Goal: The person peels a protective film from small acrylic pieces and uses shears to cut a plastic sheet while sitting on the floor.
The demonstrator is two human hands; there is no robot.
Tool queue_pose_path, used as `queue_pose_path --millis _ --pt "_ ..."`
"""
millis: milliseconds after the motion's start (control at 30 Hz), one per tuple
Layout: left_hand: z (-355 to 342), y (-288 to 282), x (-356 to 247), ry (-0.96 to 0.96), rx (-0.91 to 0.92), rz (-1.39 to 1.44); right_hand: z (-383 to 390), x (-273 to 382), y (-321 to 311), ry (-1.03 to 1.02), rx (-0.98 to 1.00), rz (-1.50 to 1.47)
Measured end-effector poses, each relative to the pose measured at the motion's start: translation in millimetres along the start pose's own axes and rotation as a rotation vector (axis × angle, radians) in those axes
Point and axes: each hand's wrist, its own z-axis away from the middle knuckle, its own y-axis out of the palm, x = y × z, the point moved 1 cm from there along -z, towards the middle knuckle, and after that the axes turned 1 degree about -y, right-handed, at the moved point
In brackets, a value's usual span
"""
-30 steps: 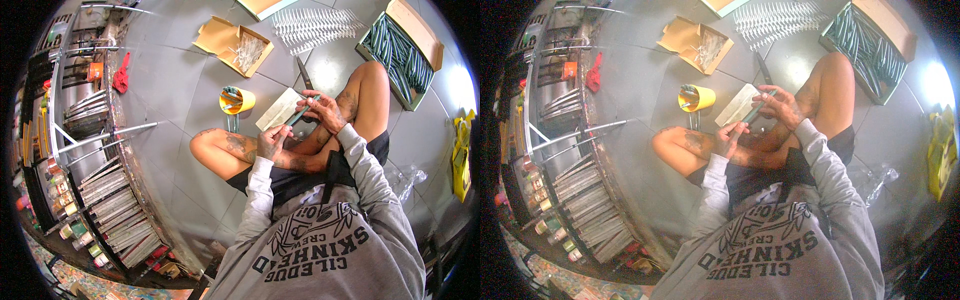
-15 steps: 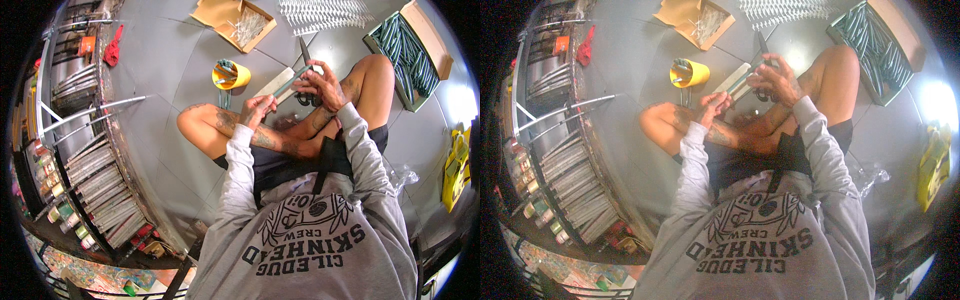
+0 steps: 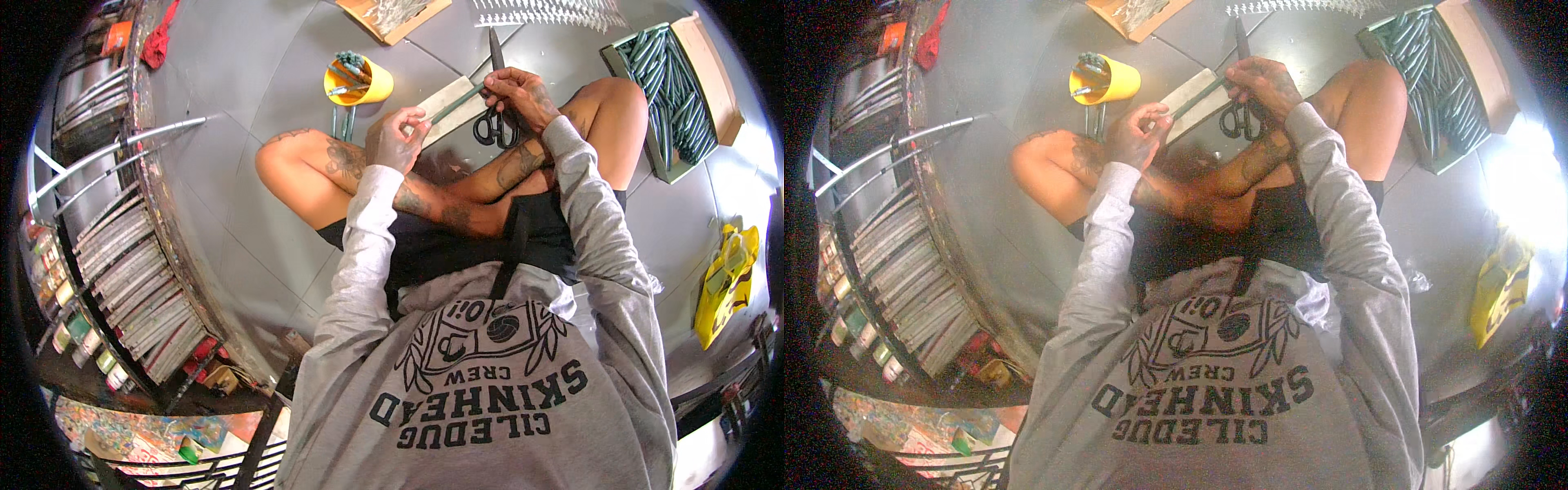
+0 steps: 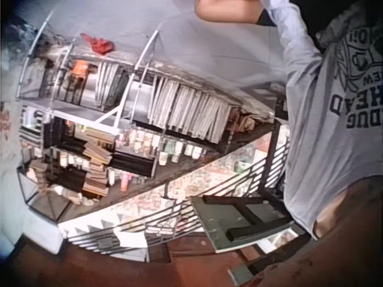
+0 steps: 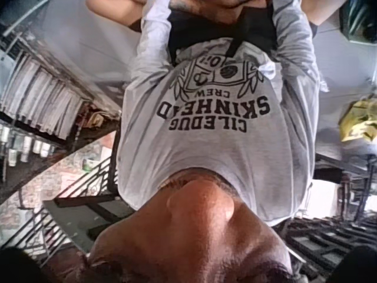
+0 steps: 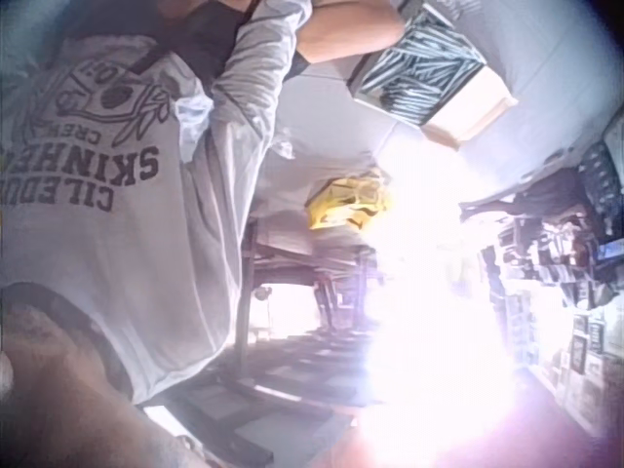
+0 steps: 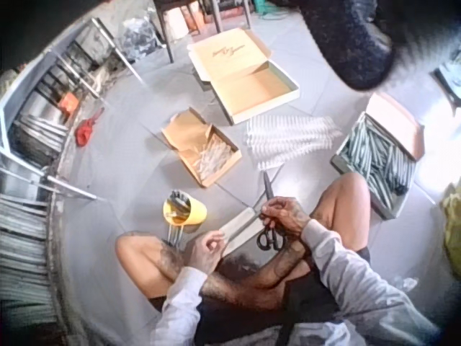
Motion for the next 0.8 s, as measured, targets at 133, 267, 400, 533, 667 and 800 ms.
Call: queue_pose_path --millis 133,267,400,533,667,800 --pt "1.0 18.4 12.9 0.015 0.000 0.019 6.4 0.7 3.8 0.007 -0.011 0.120" --pt "4.3 17.3 -4.3 -0.064 -0.017 0.055 4.1 1.1 7.4 0.040 -0.030 0.184" --pt "3.0 12.6 -13.0 -0.047 -0.009 0.044 4.5 2.1 9.3 0.017 -0.066 0.280" --pt "-4.5 16.0 10.0 -0.054 0.033 0.095 10.5 5.7 20.4 0.013 -0.090 0.281" --pt "-9.8 13.3 1.9 -0.064 0.067 0.081 9.6 0.6 15.4 0.032 -0.031 0.225" --pt "-8.1 9.2 -14.0 -0.100 0.079 0.062 20.4 2.7 16.7 0.017 -0.018 0.119"
